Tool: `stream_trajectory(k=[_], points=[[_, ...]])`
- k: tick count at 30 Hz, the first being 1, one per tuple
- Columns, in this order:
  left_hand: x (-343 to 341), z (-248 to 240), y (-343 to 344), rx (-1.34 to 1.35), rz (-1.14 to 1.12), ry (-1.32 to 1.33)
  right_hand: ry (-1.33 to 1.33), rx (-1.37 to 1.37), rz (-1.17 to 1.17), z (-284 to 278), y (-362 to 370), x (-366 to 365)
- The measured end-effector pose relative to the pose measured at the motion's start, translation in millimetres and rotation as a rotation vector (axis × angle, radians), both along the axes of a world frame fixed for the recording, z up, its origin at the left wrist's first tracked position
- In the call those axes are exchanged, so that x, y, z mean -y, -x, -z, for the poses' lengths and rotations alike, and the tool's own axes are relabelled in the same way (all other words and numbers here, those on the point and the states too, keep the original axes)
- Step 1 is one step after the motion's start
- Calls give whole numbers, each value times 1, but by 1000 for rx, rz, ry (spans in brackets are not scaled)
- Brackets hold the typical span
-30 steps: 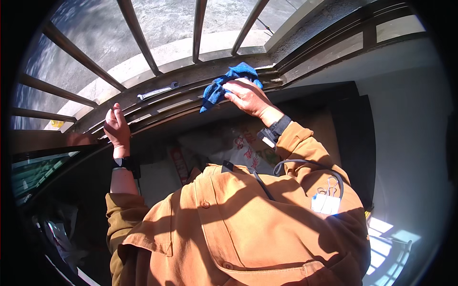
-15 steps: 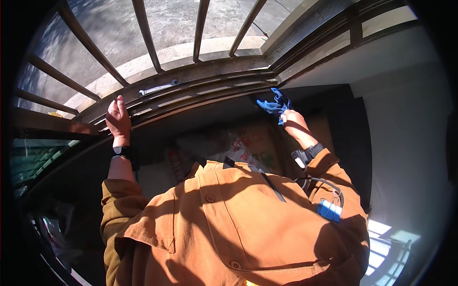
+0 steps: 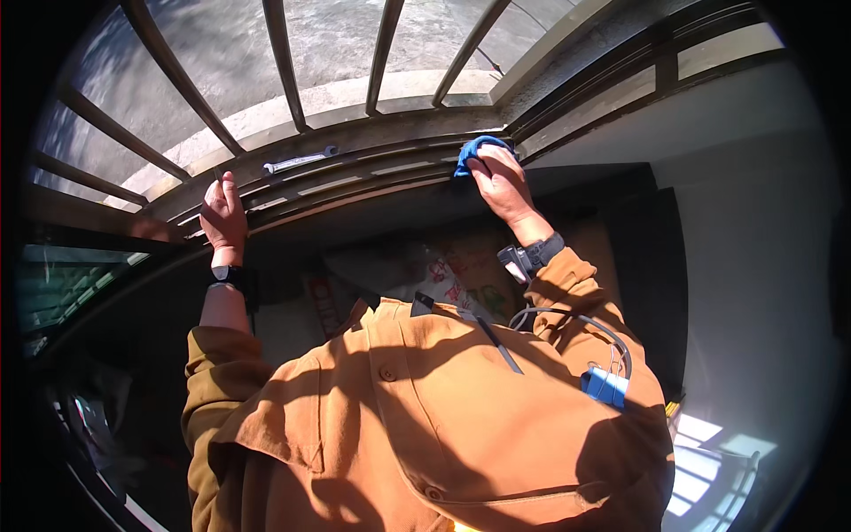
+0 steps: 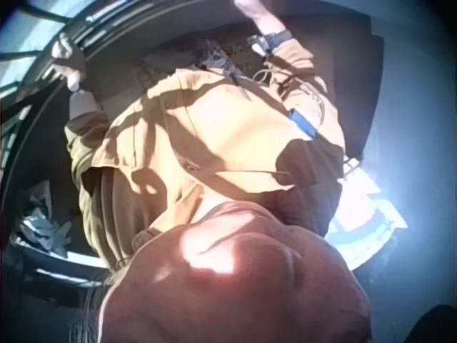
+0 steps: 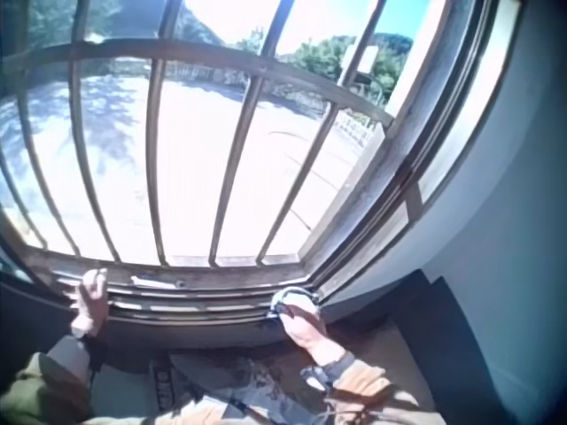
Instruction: The person wipes the horizontal bars of a window frame using a blue cloth, handling one bar at a time.
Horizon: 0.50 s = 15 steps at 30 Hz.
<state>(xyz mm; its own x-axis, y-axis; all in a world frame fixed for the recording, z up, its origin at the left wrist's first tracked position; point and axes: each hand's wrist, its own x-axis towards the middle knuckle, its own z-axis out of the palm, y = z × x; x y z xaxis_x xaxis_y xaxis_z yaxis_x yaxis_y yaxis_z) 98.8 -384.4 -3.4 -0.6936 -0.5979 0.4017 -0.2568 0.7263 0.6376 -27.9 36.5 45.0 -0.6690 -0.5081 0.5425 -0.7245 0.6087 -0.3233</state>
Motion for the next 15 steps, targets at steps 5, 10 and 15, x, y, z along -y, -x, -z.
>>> stream_trajectory(k=[5, 10, 15], points=[[3, 7, 0, -60, -6, -6, -156, 99, -163, 16, 21, 15], [1, 1, -4, 13, -21, -1, -463, -120, 27, 27, 51, -28], [-1, -3, 2, 45, -19, -24, -739, -110, 258, 11, 32, -27]])
